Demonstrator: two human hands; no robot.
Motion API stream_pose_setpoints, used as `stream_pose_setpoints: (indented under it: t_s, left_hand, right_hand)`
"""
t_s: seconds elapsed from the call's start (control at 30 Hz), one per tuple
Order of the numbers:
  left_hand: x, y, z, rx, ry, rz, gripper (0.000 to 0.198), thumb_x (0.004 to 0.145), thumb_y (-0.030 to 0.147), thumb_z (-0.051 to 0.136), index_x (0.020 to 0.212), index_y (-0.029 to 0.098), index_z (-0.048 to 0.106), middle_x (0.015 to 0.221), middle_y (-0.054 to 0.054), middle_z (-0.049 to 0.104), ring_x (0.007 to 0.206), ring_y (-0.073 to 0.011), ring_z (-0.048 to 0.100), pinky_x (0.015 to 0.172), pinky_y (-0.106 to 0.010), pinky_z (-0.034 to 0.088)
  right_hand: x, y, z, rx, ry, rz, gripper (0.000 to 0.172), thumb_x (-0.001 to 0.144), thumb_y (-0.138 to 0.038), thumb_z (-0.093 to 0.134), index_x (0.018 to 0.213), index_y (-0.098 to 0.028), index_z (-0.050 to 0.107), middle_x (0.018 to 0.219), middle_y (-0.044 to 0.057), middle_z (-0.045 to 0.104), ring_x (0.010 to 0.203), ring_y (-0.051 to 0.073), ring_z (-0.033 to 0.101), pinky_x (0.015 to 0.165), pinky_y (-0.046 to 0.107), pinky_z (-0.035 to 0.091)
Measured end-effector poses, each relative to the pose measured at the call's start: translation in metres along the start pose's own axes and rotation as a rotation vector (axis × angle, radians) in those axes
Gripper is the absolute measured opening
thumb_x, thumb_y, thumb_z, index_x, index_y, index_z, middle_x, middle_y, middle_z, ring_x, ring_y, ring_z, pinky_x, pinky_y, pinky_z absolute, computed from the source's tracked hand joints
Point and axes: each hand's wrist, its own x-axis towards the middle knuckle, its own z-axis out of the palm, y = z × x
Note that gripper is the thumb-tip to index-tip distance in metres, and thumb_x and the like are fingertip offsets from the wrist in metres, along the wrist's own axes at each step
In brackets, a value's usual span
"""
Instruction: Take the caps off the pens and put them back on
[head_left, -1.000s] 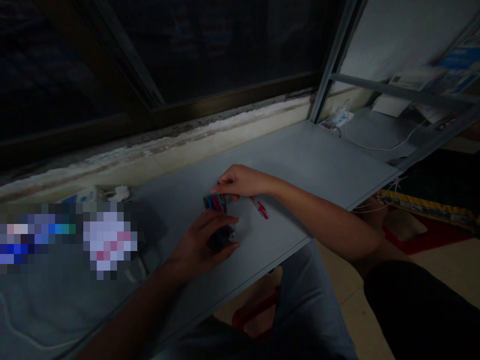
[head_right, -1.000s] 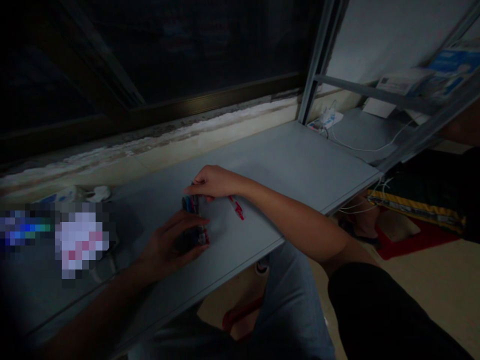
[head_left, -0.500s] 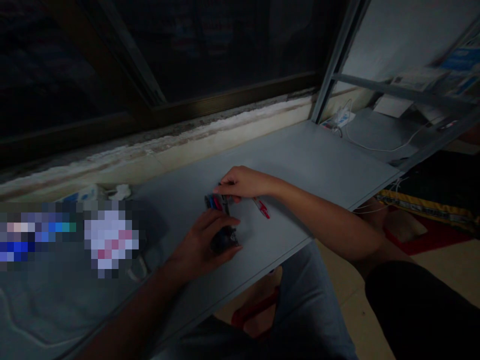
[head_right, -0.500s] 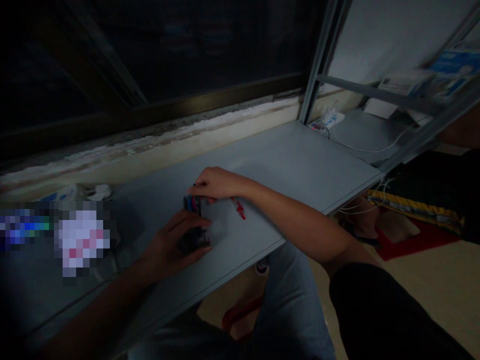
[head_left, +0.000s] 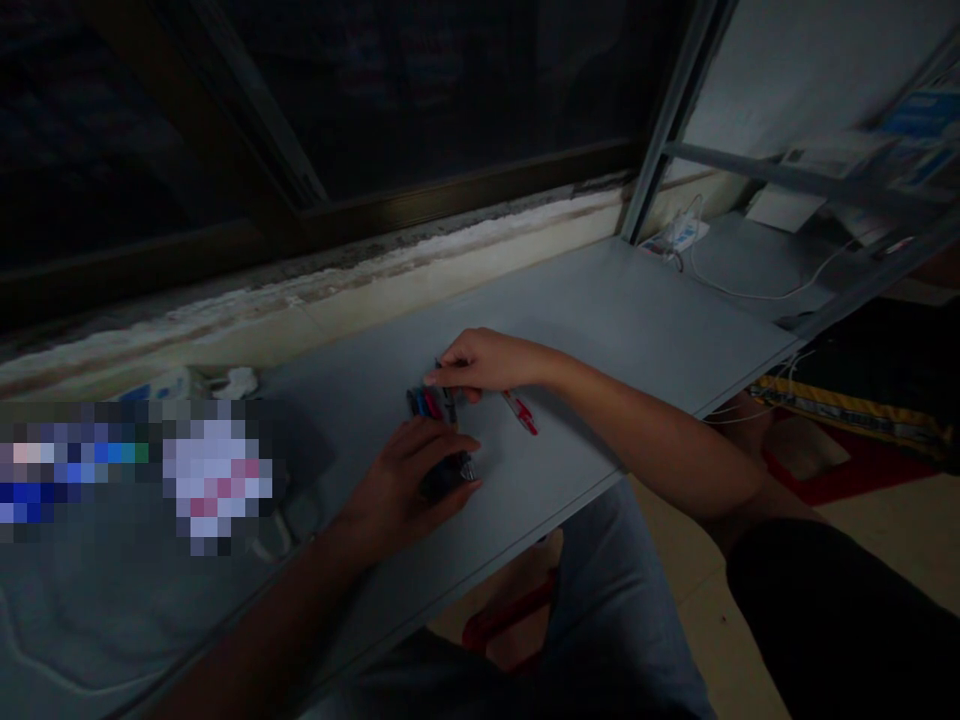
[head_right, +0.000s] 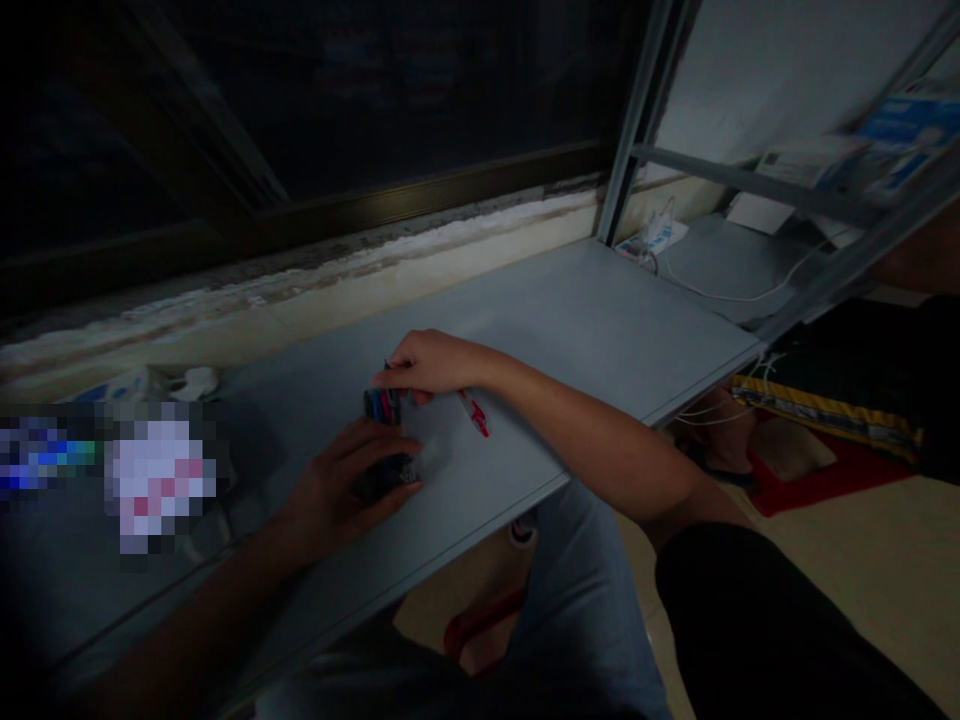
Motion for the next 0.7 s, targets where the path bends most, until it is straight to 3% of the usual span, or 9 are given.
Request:
stream_pose_setpoints:
  t_s: [0.13,0.3,0.7]
  left_hand:
    - [-0.0001,0.001,-0.0012,-0.028,0.007,0.012,0.036,0.094,0.032,0.074,0.127,0.026,0.061,0.113,-0.006,0.068,0.105,-0.022,0.066,0.094,-0.036,0.056]
    - [-0.0014,0.0004,0.0002,0.001,0.002,-0.019,0.025,0.097,0.031,0.07,0.121,0.026,0.065,0.113,-0.007,0.069,0.107,-0.0229,0.066,0.096,-0.039,0.056]
    - [0.0007,-0.0001,0.0003,0.044,0.022,0.001,0.025,0.097,0.031,0.071,0.121,0.026,0.065,0.111,-0.006,0.07,0.104,-0.0231,0.067,0.092,-0.038,0.054]
  right_hand:
    - [0.0,-0.0009,-0.0013,-0.002,0.01,0.008,0.039,0.103,-0.031,0.062,0.068,-0.013,0.063,0.053,-0.003,0.061,0.049,0.006,0.048,0.06,0.023,0.035]
    - [0.0001,-0.0016,-0.0011,-0.042,0.009,0.006,0.041,0.104,-0.035,0.059,0.068,-0.013,0.061,0.054,-0.003,0.062,0.05,0.007,0.049,0.061,0.023,0.034]
    - [-0.0012,-0.0008,-0.0007,-0.037,-0.005,0.001,0.04,0.103,-0.034,0.06,0.068,-0.015,0.057,0.059,-0.002,0.063,0.053,0.007,0.048,0.062,0.024,0.035]
